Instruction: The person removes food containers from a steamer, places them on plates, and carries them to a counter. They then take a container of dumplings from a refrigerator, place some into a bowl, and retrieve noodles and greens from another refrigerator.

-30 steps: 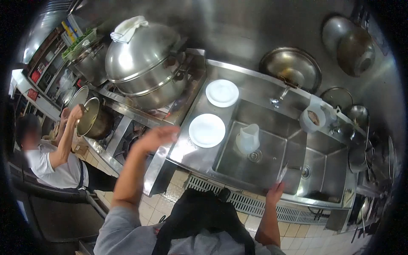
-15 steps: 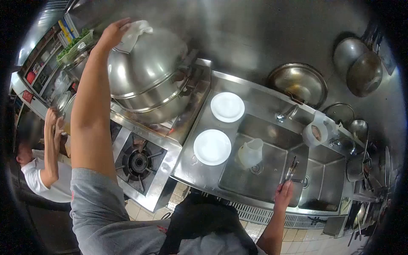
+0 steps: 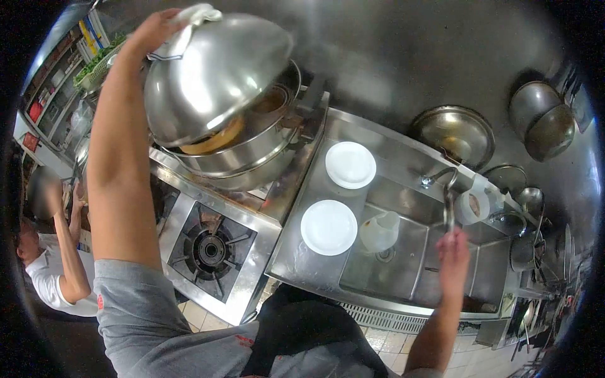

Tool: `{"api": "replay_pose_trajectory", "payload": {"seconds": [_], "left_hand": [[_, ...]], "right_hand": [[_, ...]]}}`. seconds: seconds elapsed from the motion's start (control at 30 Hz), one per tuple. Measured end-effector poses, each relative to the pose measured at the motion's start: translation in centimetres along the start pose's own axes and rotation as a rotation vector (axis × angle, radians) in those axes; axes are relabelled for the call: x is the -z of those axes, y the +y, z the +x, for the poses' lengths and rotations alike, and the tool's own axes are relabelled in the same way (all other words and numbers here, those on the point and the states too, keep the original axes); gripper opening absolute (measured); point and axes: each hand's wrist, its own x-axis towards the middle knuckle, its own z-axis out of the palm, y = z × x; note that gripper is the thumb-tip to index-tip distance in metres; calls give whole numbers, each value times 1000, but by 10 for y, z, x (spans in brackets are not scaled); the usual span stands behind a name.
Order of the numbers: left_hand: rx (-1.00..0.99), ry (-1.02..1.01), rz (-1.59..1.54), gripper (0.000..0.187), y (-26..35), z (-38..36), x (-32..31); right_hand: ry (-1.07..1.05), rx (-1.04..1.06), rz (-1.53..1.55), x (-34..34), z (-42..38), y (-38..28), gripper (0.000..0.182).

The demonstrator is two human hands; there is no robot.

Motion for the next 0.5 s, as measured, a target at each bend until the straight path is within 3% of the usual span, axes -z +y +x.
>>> {"api": "replay_pose_trajectory", "payload": {"seconds": [0.03,0.1,0.23,0.37,0.43,0.5], "left_hand": [[-9,22,134,50,-7,-1,16],[128,50,-120,47,-23,-13,33],[217,145,-395,46,-48,-39,65],[172,160,-482,46,-77,-50,78],[200,181,-471,45,-59,-68,84],[227,201,-466,45,-62,-71,88]], "right_hand": [[-5,48,-63,4,13,-23,24],[-23,125,-213,14,37,-62,34],[-94,543,-311,-12,78,-159,34],[-194,632,-460,-71,109,-235,31],[-130,883,-690,-108,131,-255,30],[-153,886,-922,-146,143,-280,30]]}}
